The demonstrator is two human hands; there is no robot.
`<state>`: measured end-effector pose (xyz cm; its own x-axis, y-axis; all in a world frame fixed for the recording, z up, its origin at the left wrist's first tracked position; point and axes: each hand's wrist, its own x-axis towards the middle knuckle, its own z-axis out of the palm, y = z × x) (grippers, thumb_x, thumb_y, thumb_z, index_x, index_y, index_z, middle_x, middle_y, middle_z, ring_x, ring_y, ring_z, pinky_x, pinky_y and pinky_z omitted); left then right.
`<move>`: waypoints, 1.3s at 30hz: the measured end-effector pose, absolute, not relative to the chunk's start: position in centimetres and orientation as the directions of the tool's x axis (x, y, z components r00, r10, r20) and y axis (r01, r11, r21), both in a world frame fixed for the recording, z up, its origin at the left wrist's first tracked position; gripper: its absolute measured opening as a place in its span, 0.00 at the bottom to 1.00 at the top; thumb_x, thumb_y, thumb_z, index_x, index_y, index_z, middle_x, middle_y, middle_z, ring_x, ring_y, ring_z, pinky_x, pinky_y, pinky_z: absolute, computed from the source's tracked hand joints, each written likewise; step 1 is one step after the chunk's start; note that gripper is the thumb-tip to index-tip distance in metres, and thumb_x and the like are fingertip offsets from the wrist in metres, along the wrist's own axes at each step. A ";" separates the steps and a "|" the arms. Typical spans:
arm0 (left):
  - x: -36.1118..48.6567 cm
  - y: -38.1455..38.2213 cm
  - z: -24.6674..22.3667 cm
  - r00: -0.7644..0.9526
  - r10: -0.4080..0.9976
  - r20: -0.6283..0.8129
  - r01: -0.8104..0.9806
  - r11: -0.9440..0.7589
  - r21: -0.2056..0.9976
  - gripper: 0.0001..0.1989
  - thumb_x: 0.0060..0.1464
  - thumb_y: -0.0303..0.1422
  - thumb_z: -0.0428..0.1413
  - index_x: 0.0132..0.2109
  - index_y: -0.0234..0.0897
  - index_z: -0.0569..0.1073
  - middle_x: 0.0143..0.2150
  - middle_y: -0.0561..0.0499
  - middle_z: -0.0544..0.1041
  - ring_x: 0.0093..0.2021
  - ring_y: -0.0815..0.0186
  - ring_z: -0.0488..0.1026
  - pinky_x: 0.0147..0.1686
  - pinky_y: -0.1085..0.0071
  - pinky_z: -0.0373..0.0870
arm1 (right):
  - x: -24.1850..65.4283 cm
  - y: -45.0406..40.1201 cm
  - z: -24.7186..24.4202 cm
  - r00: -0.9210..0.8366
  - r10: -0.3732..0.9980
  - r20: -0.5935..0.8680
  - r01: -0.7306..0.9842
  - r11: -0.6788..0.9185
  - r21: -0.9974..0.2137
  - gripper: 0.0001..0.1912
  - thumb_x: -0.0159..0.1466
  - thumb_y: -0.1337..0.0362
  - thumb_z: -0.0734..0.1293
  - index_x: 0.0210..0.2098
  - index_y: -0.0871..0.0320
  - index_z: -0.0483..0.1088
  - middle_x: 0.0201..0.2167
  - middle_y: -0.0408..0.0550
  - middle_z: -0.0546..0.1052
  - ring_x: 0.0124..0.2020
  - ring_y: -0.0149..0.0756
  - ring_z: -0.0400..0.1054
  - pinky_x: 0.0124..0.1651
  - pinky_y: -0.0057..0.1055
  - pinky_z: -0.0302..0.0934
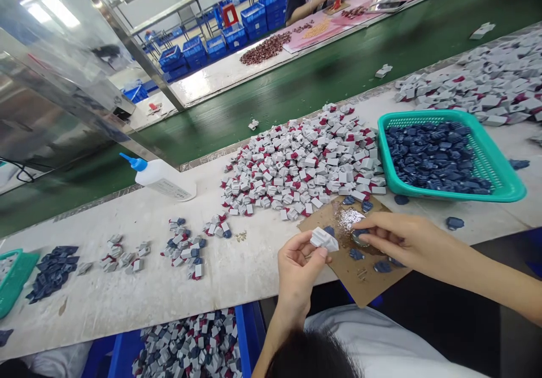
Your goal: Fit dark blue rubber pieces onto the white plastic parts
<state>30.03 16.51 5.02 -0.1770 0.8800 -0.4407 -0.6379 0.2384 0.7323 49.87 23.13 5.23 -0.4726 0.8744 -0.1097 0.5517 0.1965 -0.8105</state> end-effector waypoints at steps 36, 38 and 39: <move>31.5 14.2 3.7 -0.161 0.959 -0.235 -0.510 0.123 0.851 0.10 0.45 0.36 0.70 0.36 0.40 0.83 0.33 0.52 0.79 0.32 0.71 0.78 0.32 0.79 0.76 | 46.7 20.1 8.7 -0.599 0.678 -0.425 0.316 -0.287 -0.904 0.24 0.61 0.40 0.66 0.35 0.57 0.65 0.16 0.37 0.66 0.17 0.25 0.59 0.20 0.22 0.54; 29.3 12.3 3.7 -0.274 0.917 -0.290 -0.423 0.155 0.893 0.15 0.39 0.40 0.72 0.34 0.38 0.83 0.33 0.51 0.79 0.32 0.67 0.79 0.31 0.77 0.77 | 46.6 20.6 8.2 -0.660 0.633 -0.405 0.305 -0.266 -0.914 0.25 0.60 0.40 0.67 0.38 0.57 0.68 0.19 0.40 0.69 0.20 0.27 0.63 0.22 0.23 0.58; 27.7 11.1 3.7 -0.389 0.865 -0.317 -0.362 0.173 0.916 0.17 0.37 0.41 0.73 0.34 0.37 0.83 0.34 0.51 0.80 0.32 0.67 0.78 0.31 0.76 0.77 | 47.1 21.3 7.9 -0.662 0.646 -0.380 0.315 -0.220 -0.923 0.26 0.60 0.40 0.67 0.41 0.57 0.70 0.22 0.43 0.72 0.22 0.29 0.66 0.25 0.25 0.61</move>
<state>27.71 11.06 3.65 -0.3891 0.8649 -0.3171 -0.3617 0.1732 0.9161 47.11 21.29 7.91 -0.6622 0.6457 -0.3801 0.3152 -0.2201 -0.9231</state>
